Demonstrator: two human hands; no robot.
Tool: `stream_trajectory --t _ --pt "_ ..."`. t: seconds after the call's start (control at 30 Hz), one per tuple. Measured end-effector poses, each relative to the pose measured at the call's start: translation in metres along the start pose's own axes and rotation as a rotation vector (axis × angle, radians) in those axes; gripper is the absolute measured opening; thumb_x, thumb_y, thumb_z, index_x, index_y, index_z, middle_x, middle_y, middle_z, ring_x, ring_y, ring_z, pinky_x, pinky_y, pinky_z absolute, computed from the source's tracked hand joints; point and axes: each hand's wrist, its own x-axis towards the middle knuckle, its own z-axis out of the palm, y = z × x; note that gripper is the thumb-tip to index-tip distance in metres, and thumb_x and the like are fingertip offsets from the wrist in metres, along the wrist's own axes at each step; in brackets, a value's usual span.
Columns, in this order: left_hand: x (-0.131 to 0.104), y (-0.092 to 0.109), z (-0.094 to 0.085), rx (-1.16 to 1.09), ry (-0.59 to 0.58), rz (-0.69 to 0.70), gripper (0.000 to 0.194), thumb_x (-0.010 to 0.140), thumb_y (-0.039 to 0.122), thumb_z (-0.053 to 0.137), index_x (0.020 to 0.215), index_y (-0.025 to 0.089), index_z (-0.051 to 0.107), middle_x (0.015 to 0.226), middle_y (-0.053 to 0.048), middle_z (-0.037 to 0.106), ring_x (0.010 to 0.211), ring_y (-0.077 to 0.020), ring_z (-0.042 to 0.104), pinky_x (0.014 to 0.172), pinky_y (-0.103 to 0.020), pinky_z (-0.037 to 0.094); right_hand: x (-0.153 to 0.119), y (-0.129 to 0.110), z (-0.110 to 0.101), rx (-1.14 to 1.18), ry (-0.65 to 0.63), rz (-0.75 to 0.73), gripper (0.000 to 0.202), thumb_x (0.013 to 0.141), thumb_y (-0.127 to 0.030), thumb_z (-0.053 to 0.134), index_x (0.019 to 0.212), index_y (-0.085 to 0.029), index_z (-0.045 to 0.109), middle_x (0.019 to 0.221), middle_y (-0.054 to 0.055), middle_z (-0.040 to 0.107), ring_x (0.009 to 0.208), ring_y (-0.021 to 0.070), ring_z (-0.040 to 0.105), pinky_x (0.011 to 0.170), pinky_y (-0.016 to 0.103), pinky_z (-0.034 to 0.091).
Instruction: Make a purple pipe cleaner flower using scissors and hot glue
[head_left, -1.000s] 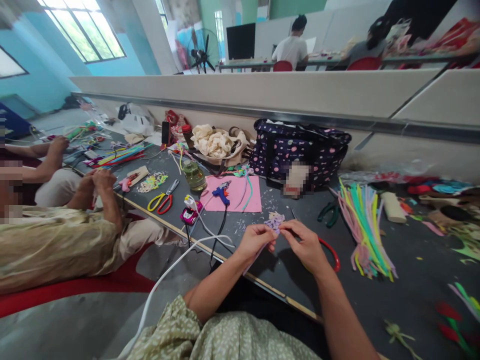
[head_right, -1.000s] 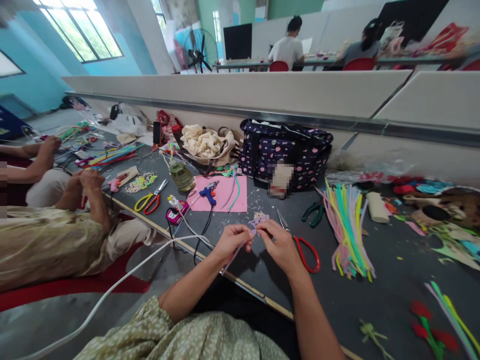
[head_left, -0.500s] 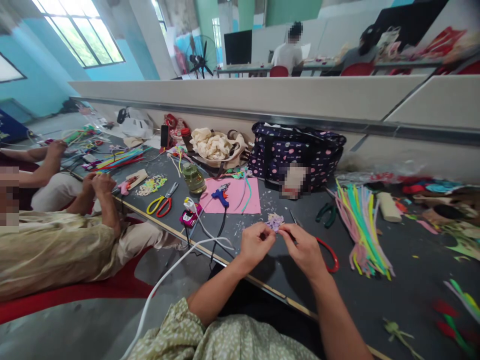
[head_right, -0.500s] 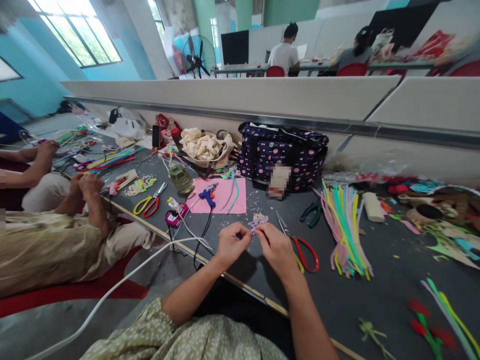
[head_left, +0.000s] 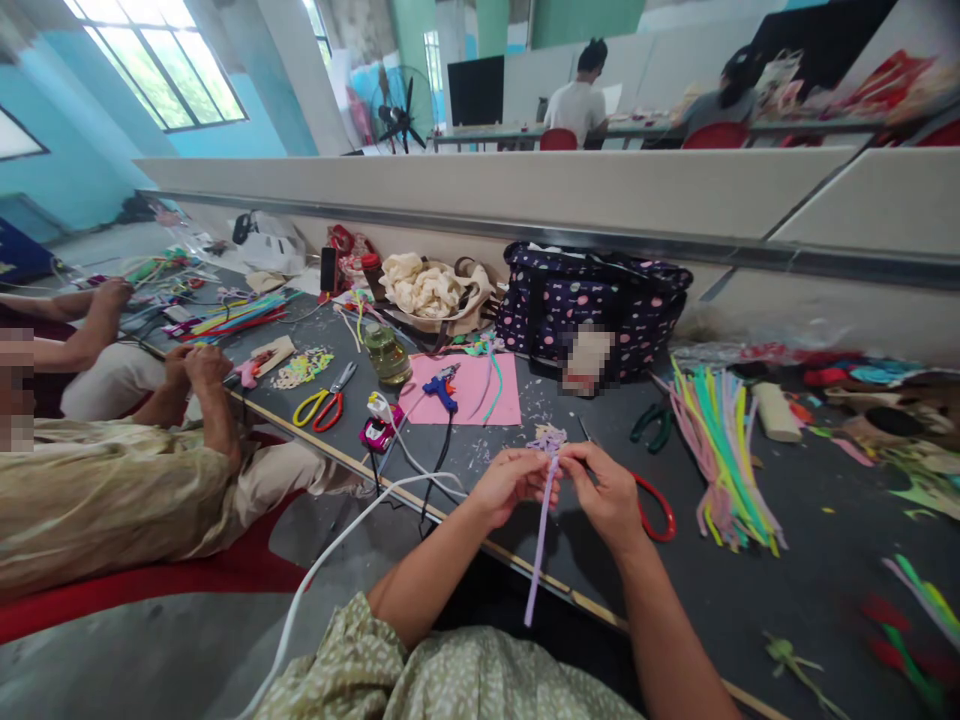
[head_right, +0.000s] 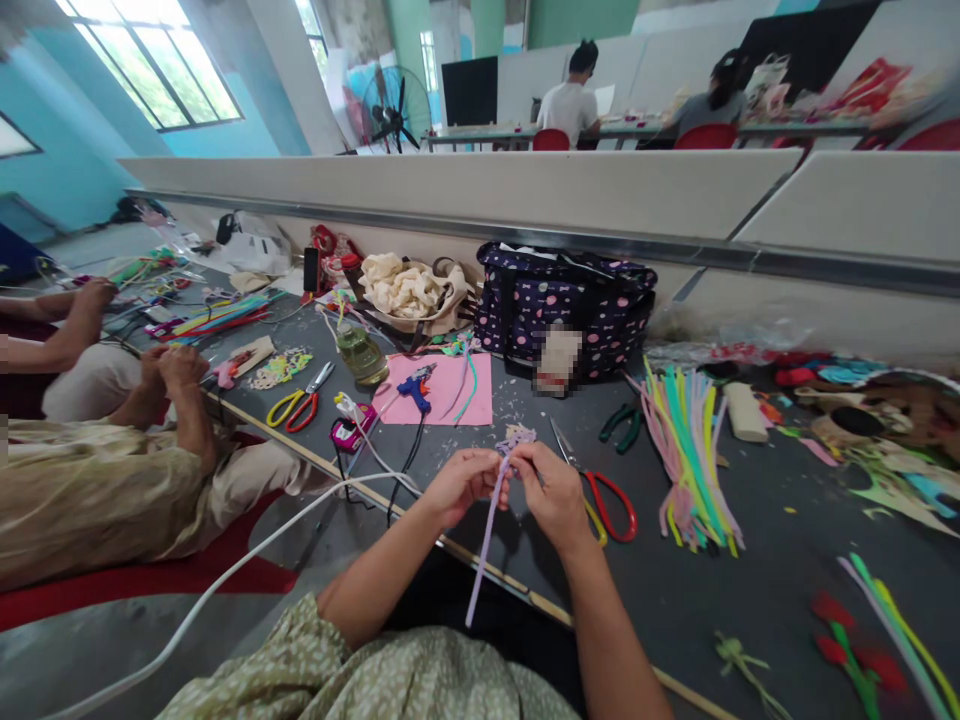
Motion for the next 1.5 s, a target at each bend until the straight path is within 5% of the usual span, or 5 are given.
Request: stream_trajectory --t 0.27,0.63,0.87,1.1,1.5 --pt "0.001 -0.002 -0.003 -0.062 -0.037 -0.034 0.034 0.06 0.036 0.081 0.076 0.01 0.066 0.064 -0.003 0.063 0.053 -0.0113 0.059 0.06 -0.027 0.051 -0.002 -0.001 0.005 0.029 0.021 0.065 0.011 0.091 -0.024 0.05 0.092 -0.023 0.061 0.085 0.001 0.066 0.078 0.015 0.062 0.073 0.026 0.047" --pt "-0.001 -0.003 0.005 0.646 0.245 0.455 0.016 0.075 0.028 0.065 0.068 0.013 0.068 0.067 -0.003 0.066 0.061 -0.011 0.055 0.061 -0.022 0.041 -0.012 -0.006 0.019 0.493 0.02 0.582 0.023 0.087 -0.043 0.056 0.087 -0.019 0.058 0.057 -0.006 0.046 0.044 0.0078 0.036 0.042 0.021 0.029" --pt "-0.001 -0.014 0.002 0.65 0.268 0.415 0.019 0.08 0.031 0.06 0.073 0.015 0.068 0.072 -0.003 0.069 0.065 -0.0131 0.059 0.065 -0.022 0.044 -0.012 -0.015 0.013 0.173 0.02 0.342 0.017 0.089 -0.032 0.051 0.088 -0.02 0.062 0.073 0.001 0.062 0.069 0.0148 0.059 0.065 0.024 0.046" --pt "-0.007 -0.009 0.006 0.868 0.335 0.479 0.014 0.08 0.026 0.058 0.07 0.018 0.065 0.071 0.0 0.066 0.067 -0.0125 0.057 0.069 -0.022 0.042 -0.014 -0.015 0.01 0.132 -0.029 0.315 0.017 0.089 -0.032 0.051 0.087 -0.021 0.063 0.072 0.0 0.062 0.065 0.0142 0.058 0.062 0.023 0.045" --pt "0.0 -0.008 -0.005 -0.085 -0.098 -0.097 0.04 0.065 0.044 0.078 0.08 0.01 0.064 0.066 -0.003 0.062 0.054 -0.0112 0.057 0.071 -0.035 0.052 -0.013 -0.008 0.007 0.378 0.017 0.447 0.019 0.086 -0.037 0.057 0.085 -0.019 0.064 0.069 0.0 0.061 0.061 0.0127 0.054 0.058 0.024 0.045"
